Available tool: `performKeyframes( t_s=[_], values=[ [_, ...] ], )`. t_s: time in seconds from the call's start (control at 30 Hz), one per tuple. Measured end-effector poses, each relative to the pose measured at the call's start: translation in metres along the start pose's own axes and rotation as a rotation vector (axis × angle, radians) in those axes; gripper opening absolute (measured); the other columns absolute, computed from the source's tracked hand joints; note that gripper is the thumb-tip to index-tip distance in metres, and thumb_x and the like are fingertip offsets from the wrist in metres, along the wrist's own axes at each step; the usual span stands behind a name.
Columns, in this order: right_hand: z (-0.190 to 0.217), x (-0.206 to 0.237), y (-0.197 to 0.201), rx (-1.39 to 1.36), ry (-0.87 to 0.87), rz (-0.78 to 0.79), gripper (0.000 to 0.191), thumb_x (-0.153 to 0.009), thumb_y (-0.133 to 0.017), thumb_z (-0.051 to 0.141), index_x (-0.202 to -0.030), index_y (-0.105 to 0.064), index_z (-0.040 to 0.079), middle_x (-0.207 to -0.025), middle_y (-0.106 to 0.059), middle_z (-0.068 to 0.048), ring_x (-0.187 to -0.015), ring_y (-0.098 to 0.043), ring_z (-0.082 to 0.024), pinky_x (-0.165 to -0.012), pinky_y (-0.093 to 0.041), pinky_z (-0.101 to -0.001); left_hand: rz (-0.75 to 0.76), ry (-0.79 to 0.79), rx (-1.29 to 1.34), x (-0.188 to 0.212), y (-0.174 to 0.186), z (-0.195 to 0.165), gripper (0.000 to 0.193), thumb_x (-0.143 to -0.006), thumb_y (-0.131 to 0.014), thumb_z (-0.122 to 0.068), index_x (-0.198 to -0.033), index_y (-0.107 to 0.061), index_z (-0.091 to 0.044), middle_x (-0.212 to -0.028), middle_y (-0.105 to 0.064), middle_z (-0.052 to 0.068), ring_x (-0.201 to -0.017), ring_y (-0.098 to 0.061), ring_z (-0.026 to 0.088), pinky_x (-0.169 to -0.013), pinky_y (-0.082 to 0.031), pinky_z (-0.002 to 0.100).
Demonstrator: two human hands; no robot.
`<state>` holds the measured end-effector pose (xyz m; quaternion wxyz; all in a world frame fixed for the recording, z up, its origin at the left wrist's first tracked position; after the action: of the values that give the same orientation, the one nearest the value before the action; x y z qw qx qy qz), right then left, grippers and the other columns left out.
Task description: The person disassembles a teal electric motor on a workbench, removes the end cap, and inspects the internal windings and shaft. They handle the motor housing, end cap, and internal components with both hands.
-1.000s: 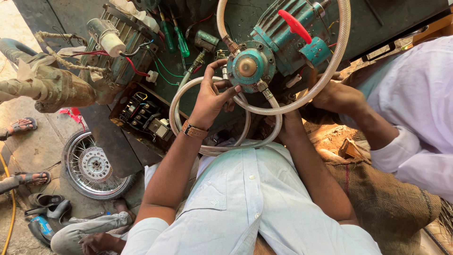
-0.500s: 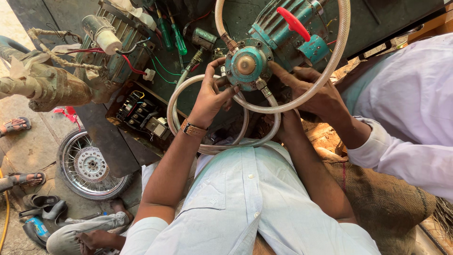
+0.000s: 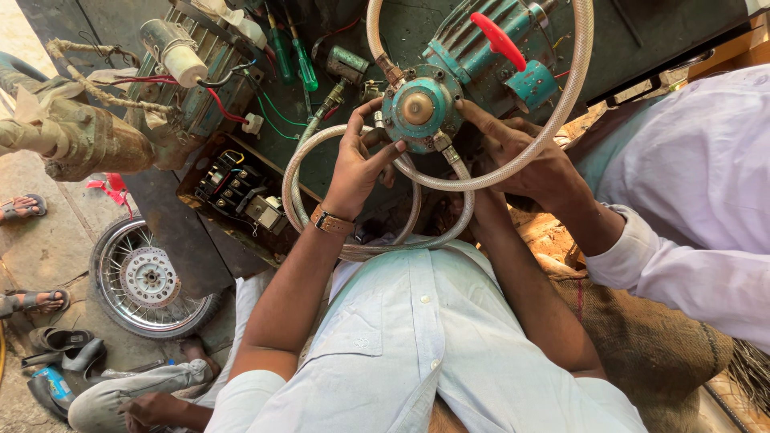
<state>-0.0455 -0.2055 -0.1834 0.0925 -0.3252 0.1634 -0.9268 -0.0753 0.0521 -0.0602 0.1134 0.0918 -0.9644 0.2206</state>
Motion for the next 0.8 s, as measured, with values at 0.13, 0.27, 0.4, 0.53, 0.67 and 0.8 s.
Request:
performKeyframes(
  t_s=[0.13,0.27,0.4,0.53,0.67,0.8],
  values=[
    [0.004,0.003,-0.003,0.034,-0.075,-0.052,0.03,-0.096,-0.072,0.03,-0.11,-0.064,0.004,-0.088,-0.064,-0.005,-0.061,-0.059,-0.011,-0.052,-0.051,-0.0249,-0.014,-0.073,-0.116,0.001,0.0,0.007,0.071,-0.094,-0.073,-0.009,-0.154,-0.034,-0.009,-0.102,-0.073,0.014,-0.062,-0.063,0.009,-0.049,-0.048,0.025],
    [0.005,0.005,-0.004,0.054,-0.075,-0.018,0.03,-0.097,-0.07,0.03,-0.111,-0.065,0.004,-0.085,-0.064,-0.003,-0.06,-0.058,-0.01,-0.051,-0.048,-0.0249,-0.012,-0.348,-0.334,0.002,-0.005,0.014,0.064,-0.105,-0.068,-0.009,-0.159,-0.034,-0.008,-0.111,-0.078,0.014,-0.098,-0.073,0.011,-0.083,-0.059,0.027],
    [0.013,0.012,-0.009,0.083,-0.027,0.049,0.029,-0.1,-0.068,0.029,-0.111,-0.068,0.002,-0.079,-0.062,-0.004,-0.06,-0.057,-0.011,-0.051,-0.046,-0.0257,-0.066,-0.325,-0.394,0.004,-0.008,0.02,0.064,-0.102,-0.067,-0.011,-0.157,-0.034,-0.01,-0.112,-0.078,0.011,-0.089,-0.071,0.008,-0.075,-0.058,0.025],
    [0.031,0.025,-0.02,0.046,0.04,0.073,0.021,-0.099,-0.066,0.027,-0.1,-0.064,0.006,-0.078,-0.063,-0.002,-0.063,-0.061,-0.012,-0.055,-0.05,-0.0267,-0.091,-0.284,-0.413,0.003,-0.008,0.021,0.065,-0.101,-0.067,-0.011,-0.158,-0.035,-0.011,-0.111,-0.078,0.009,-0.079,-0.063,0.006,-0.065,-0.051,0.024],
    [0.047,0.042,-0.025,0.04,-0.047,-0.051,0.011,-0.093,-0.062,0.022,-0.099,-0.066,0.014,-0.081,-0.067,0.005,-0.065,-0.058,-0.004,-0.053,-0.044,-0.0226,-0.068,-0.292,-0.357,0.002,-0.009,0.022,0.065,-0.102,-0.067,-0.012,-0.158,-0.033,-0.012,-0.116,-0.077,0.009,-0.087,-0.067,0.004,-0.068,-0.055,0.022],
    [0.056,0.058,-0.021,0.162,0.0,0.165,0.021,-0.1,-0.065,0.025,-0.091,-0.067,0.007,-0.072,-0.064,0.0,-0.051,-0.042,-0.006,-0.046,-0.03,-0.0217,-0.06,-0.305,-0.363,0.001,-0.01,0.022,0.064,-0.103,-0.067,-0.011,-0.158,-0.035,-0.013,-0.116,-0.077,0.01,-0.087,-0.068,0.006,-0.069,-0.054,0.023]
  ],
)
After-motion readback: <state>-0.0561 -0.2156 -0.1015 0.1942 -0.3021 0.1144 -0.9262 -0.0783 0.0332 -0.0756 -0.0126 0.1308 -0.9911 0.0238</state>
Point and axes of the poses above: each hand's wrist, its own x-axis away from the middle knuckle, its own y-axis out of the back of the hand, z = x × y, the point moved 1 cm from there along -x, towards the middle knuckle
